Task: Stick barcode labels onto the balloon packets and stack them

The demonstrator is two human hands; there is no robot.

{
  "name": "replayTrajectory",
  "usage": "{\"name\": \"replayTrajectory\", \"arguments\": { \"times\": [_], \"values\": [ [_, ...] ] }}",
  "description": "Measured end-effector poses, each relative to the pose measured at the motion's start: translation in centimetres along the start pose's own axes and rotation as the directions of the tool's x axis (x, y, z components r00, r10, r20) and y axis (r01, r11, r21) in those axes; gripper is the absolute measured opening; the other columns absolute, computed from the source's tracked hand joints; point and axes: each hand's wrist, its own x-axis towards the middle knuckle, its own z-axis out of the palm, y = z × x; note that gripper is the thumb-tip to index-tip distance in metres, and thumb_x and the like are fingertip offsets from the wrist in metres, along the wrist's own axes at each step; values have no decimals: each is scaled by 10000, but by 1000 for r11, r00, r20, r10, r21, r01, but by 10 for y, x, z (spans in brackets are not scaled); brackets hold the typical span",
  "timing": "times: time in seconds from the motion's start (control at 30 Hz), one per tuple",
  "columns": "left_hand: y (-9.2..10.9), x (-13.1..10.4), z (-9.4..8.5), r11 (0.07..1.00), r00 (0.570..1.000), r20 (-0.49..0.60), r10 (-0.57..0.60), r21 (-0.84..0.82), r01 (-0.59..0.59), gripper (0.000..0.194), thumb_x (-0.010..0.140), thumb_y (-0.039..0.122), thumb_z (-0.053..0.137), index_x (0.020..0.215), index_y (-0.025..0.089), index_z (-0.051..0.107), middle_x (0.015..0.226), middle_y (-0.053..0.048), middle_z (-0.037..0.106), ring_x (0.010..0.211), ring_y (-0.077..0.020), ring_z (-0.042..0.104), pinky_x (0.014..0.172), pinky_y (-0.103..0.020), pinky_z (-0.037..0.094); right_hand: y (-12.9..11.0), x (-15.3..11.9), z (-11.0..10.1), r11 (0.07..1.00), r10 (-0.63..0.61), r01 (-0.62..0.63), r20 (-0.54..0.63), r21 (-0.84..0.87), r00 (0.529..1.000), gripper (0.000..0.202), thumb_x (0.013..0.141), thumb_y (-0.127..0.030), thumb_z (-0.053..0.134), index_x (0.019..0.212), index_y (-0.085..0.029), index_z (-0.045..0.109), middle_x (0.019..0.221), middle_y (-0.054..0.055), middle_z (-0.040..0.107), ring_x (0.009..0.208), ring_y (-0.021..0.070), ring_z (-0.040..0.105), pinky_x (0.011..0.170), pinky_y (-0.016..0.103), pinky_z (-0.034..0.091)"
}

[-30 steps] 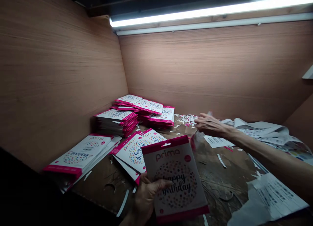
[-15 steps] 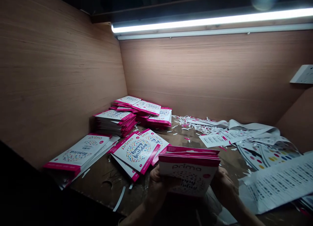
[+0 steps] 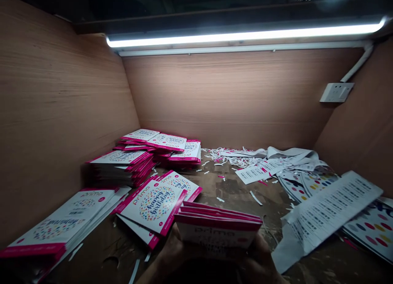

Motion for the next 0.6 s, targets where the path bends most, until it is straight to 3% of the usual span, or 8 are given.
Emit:
{"name": "replayTrajectory", "arguments": {
  "times": [0.1,0.23,0.3,0.37,0.4,0.43,0.47,0.6],
  "values": [
    [1,16,3,992,996,29,-79,-98,81,407,421,123,800,816,122,703,789,-63,697,761,-270,621,677,-356,506,-3,19,-2,994,49,-47,-19,97,999,298,550,-186,769,826,-229,667,750,-9,685,670,168,587,601,258,483],
    [6,36,17,924,983,154,-104,-351,153,475,463,99,771,930,96,680,893,-117,693,845,-305,628,765,-402,488,-11,43,-3,965,155,-164,62,203,986,365,610,-240,738,954,-209,623,824,21,682,716,191,604,655,311,486],
    [7,41,23,854,977,179,-115,-484,189,458,498,125,758,945,71,673,894,-156,691,860,-331,631,792,-443,476,-15,56,-9,968,200,-222,173,121,964,395,694,-315,674,1056,-196,571,855,45,670,703,196,611,639,327,484],
    [5,44,24,785,973,162,-162,-577,226,466,512,133,752,963,59,664,875,-182,692,851,-354,636,791,-484,467,-19,78,-20,966,217,-169,255,-197,942,337,807,-402,531,1032,-154,576,798,60,661,654,186,608,597,311,478],
    [2,45,23,754,969,151,-198,-608,248,474,515,128,750,975,61,658,879,-189,691,851,-364,637,792,-502,461,-21,95,-28,899,201,-75,254,-431,946,341,855,-419,438,966,-138,596,750,60,654,633,178,604,584,300,474],
    [-1,46,22,722,960,147,-238,-635,276,482,514,120,747,984,66,652,890,-194,690,853,-374,636,794,-520,454,-22,116,-37,764,168,27,239,-644,956,392,892,-419,346,892,-129,610,714,61,646,628,174,600,583,293,472],
    [-4,47,19,690,948,151,-280,-655,308,486,509,111,743,985,68,649,902,-199,687,856,-384,634,799,-535,444,-23,140,-47,520,74,130,196,-844,978,434,915,-390,267,825,-142,612,696,53,641,634,166,598,596,286,472],
    [-17,49,11,607,896,173,-410,-682,409,447,483,112,740,920,58,661,894,-207,688,880,-412,621,844,-554,407,-11,244,-83,175,-97,101,85,-979,992,259,885,-237,370,1002,-139,579,1044,136,599,981,225,534,845,372,404]
  ]
}}
